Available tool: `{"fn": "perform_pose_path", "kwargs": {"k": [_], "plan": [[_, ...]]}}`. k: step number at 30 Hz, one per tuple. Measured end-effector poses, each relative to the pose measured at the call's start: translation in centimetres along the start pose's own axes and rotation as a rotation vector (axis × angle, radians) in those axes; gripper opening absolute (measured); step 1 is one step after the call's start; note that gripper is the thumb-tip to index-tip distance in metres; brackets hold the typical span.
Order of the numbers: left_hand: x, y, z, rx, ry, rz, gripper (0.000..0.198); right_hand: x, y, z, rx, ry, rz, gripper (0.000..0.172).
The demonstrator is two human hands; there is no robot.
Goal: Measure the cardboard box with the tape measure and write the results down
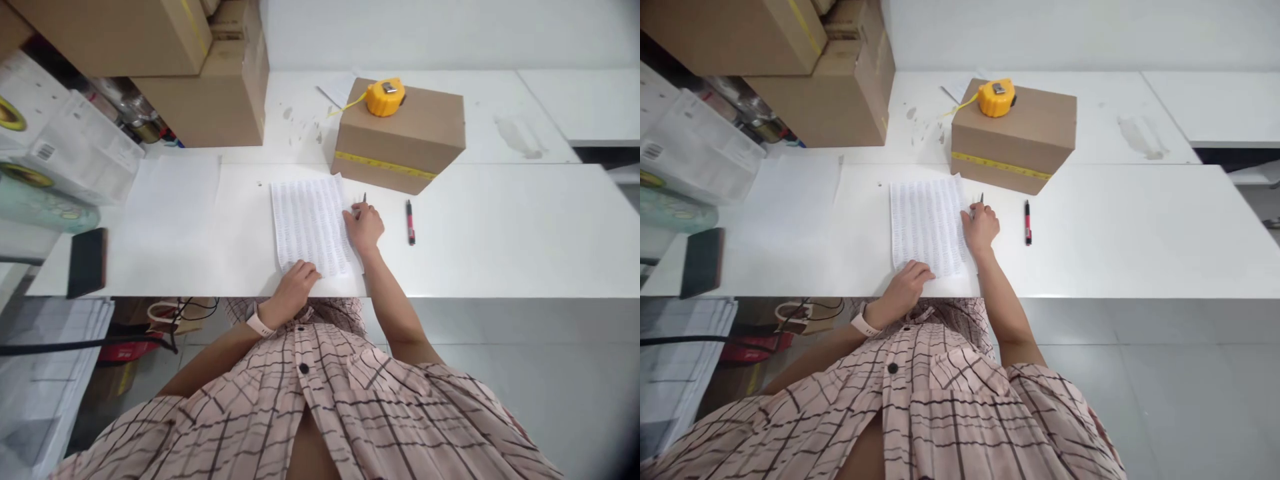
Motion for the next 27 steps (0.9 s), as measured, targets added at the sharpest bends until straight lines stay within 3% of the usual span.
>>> {"fn": "perform_pose_path", "kwargs": {"k": [4,7,9,12,14,17,18,20,22,27], "plan": [[1.4,-3.3,-2.9,0.085,0.033,-0.151,0.038,0.0,0.4,0.1,0.005,0.007,-0.002,0.028],[1.5,-4.2,-4.5,0.215,0.042,-0.177,0.071,0.6,-0.1,1.0,0.142,0.004,-0.026,0.027],[1.3,-4.3,-5.1,0.296,0.037,-0.162,0.071,0.8,-0.9,2.9,0.351,-0.075,-0.06,0.028],[1.2,-4.2,-5.4,0.368,-0.005,-0.133,0.05,-0.5,-1.6,7.8,0.743,-0.257,-0.085,0.033],[1.3,-4.3,-5.2,0.385,-0.04,-0.128,0.045,-2.3,-0.7,10.3,1.019,-0.12,-0.03,0.037],[1.3,-4.5,-5.1,0.386,-0.074,-0.141,0.042,-6.6,1.7,11.8,1.351,0.25,0.01,0.046],[1.3,-4.6,-5.0,0.379,-0.078,-0.145,0.042,-8.1,2.4,11.6,1.397,0.359,0.013,0.044],[1.3,-4.6,-5.1,0.356,-0.077,-0.139,0.044,-10.4,2.8,10.3,1.373,0.434,-0.017,0.04],[1.2,-4.6,-5.1,0.34,-0.09,-0.122,0.048,-11.6,2.5,8.2,1.26,0.361,-0.051,0.036],[1.3,-4.5,-5.2,0.329,-0.117,-0.115,0.045,-11.7,1.3,3.5,1.075,0.231,-0.107,0.058]]}}
Point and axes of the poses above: each hand's wrist, its own x-axis towards the middle knuckle, its own z-axis out of the back of the hand, y = z × x, the point moved 5 cm from there along x, towards the middle knuckle, and after that the axes turned 8 degrees about z, right-handed, at the moved point
